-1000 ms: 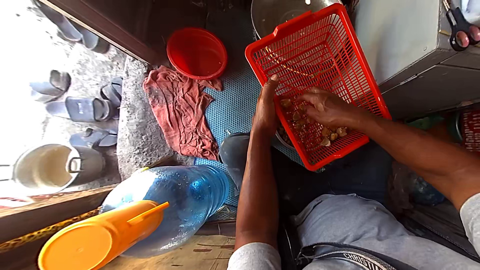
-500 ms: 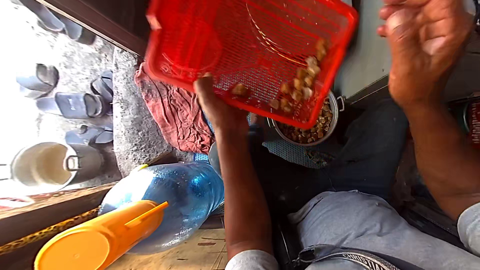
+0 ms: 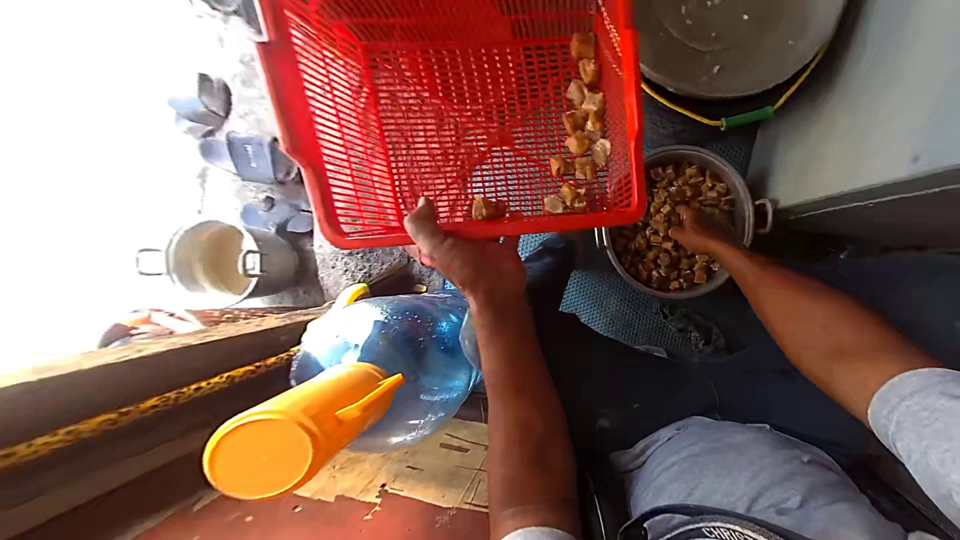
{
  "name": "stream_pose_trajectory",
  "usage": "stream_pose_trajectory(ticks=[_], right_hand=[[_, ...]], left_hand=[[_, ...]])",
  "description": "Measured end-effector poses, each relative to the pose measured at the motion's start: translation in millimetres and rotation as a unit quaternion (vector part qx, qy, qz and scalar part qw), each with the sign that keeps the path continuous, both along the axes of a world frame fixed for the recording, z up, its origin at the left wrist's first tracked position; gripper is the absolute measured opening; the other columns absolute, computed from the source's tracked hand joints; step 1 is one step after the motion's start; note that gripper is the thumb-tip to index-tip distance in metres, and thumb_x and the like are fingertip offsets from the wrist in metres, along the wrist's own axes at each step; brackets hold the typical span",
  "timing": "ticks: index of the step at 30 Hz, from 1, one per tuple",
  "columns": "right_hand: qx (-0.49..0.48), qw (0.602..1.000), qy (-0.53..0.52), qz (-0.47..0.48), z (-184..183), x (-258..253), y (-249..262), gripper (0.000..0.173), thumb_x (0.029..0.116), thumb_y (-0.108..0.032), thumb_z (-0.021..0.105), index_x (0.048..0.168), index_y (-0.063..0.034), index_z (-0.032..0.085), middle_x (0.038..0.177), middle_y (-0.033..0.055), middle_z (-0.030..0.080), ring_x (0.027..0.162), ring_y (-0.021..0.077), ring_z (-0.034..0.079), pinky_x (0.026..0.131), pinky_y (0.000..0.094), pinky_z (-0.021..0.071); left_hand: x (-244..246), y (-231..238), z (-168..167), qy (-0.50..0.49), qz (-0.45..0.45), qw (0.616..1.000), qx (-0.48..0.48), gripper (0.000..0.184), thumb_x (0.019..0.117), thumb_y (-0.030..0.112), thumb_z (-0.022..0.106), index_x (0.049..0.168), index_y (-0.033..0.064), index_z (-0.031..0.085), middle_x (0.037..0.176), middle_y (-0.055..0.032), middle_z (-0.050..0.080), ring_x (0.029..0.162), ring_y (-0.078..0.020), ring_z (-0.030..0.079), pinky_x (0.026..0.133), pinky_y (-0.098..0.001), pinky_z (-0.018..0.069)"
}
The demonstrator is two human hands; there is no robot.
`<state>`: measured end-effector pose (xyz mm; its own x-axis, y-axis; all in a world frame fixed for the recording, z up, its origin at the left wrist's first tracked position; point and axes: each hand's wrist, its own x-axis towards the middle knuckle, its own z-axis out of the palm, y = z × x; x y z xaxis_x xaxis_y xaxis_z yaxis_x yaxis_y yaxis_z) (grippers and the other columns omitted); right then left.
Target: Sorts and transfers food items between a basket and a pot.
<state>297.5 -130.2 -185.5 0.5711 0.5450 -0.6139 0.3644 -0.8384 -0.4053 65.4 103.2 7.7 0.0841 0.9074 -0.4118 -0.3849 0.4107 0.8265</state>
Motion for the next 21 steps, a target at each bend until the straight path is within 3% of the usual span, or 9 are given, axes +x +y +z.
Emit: stream_pose_trajectory(ticks=[4, 6, 8, 10, 12, 14, 16, 19, 21], right_hand=[[-0.001, 0.999, 0.041, -0.002, -19.5, -19.0, -9.4, 0.058, 0.0915, -0.022, 0.072, 0.144, -0.0043, 0.053, 0.139, 0.0283, 0.056, 0.129, 0.0472, 0.054, 0.104, 0.0695, 0.0443], [-0.024, 0.996, 0.09, 0.002, -19.5, -26.5, -13.6, 0.05, 0.096, -0.021, 0.066, 0.142, -0.0082, 0.053, 0.126, 0.0271, 0.064, 0.111, 0.0446, 0.066, 0.092, 0.0677, 0.0514], [-0.003, 0.979, 0.192, -0.07, -7.9, -27.2, -14.9, 0.046, 0.0998, -0.017, 0.063, 0.143, -0.0087, 0.052, 0.116, 0.0235, 0.066, 0.089, 0.0338, 0.071, 0.078, 0.0529, 0.0607], [0.069, 0.922, 0.327, -0.196, 3.0, -24.1, -24.3, 0.048, 0.1006, -0.013, 0.061, 0.146, -0.0093, 0.045, 0.108, 0.0176, 0.065, 0.081, 0.0253, 0.068, 0.072, 0.0417, 0.0603], [0.131, 0.846, 0.436, -0.278, 20.9, -13.4, -33.7, 0.042, 0.1012, -0.013, 0.058, 0.142, -0.0143, 0.046, 0.106, 0.0118, 0.069, 0.085, 0.0251, 0.071, 0.075, 0.0422, 0.0611], [0.176, 0.786, 0.517, -0.29, 44.8, -2.7, -44.8, 0.031, 0.105, -0.02, 0.049, 0.136, -0.0162, 0.051, 0.109, 0.0095, 0.071, 0.093, 0.0263, 0.072, 0.08, 0.0447, 0.0608], [0.216, 0.743, 0.573, -0.27, 65.9, 4.2, -55.3, 0.034, 0.1078, -0.033, 0.037, 0.132, -0.0178, 0.055, 0.11, 0.0078, 0.072, 0.096, 0.0259, 0.072, 0.082, 0.0454, 0.0612], [0.285, 0.708, 0.601, -0.238, 97.7, 6.6, -65.6, 0.041, 0.1052, -0.047, 0.032, 0.122, -0.0205, 0.059, 0.109, 0.0073, 0.071, 0.091, 0.0237, 0.072, 0.071, 0.0402, 0.0616], [0.329, 0.695, 0.592, -0.24, 125.5, 2.1, -69.3, 0.041, 0.1036, -0.05, 0.036, 0.12, -0.0229, 0.061, 0.107, 0.0072, 0.072, 0.083, 0.0206, 0.072, 0.06, 0.0337, 0.0601]], left_hand=[[0.6, 2.4, -7.0, -0.021, -0.019, 1.0, 0.01, 0.039, 0.1033, 0.038, 0.036, 0.132, 0.012, 0.042, 0.112, -0.0193, 0.063, 0.096, -0.0366, 0.067, 0.076, -0.064, 0.0563], [3.1, 1.0, -5.6, -0.021, -0.024, 0.999, 0.011, 0.036, 0.1033, 0.038, 0.035, 0.123, 0.0104, 0.048, 0.104, -0.0171, 0.064, 0.089, -0.0335, 0.067, 0.074, -0.0603, 0.0572], [5.6, -0.5, -4.1, -0.028, -0.028, 0.999, 0.015, 0.036, 0.1034, 0.036, 0.035, 0.124, 0.0092, 0.048, 0.105, -0.0176, 0.065, 0.091, -0.0336, 0.068, 0.077, -0.0608, 0.0574], [7.2, -3.9, -3.7, -0.026, -0.038, 0.999, 0.01, 0.036, 0.1035, 0.037, 0.035, 0.124, 0.0102, 0.048, 0.106, -0.0161, 0.064, 0.092, -0.0318, 0.067, 0.078, -0.0601, 0.0568], [9.2, -5.9, -3.0, -0.018, -0.044, 0.999, 0.003, 0.036, 0.1029, 0.038, 0.037, 0.124, 0.0117, 0.048, 0.107, -0.0158, 0.064, 0.093, -0.0317, 0.067, 0.078, -0.061, 0.0564], [12.3, -9.3, -0.5, 0.0, -0.046, 0.999, -0.013, 0.036, 0.1024, 0.041, 0.038, 0.123, 0.0135, 0.049, 0.104, -0.0137, 0.064, 0.089, -0.03, 0.066, 0.076, -0.0589, 0.0564], [14.8, -12.3, 3.0, 0.004, -0.051, 0.998, -0.023, 0.037, 0.1027, 0.043, 0.039, 0.123, 0.0146, 0.049, 0.103, -0.012, 0.063, 0.091, -0.0292, 0.065, 0.08, -0.0584, 0.0552], [22.8, -20.8, 13.8, 0.027, -0.03, 0.999, -0.014, 0.028, 0.1035, 0.041, 0.042, 0.114, 0.0165, 0.052, 0.09, -0.0084, 0.063, 0.083, -0.0271, 0.067, 0.074, -0.0561, 0.0568], [24.9, -23.5, 14.8, 0.029, -0.035, 0.999, -0.017, 0.028, 0.1031, 0.041, 0.046, 0.118, 0.0179, 0.051, 0.094, -0.0077, 0.063, 0.087, -0.0259, 0.067, 0.076, -0.0547, 0.0571]])
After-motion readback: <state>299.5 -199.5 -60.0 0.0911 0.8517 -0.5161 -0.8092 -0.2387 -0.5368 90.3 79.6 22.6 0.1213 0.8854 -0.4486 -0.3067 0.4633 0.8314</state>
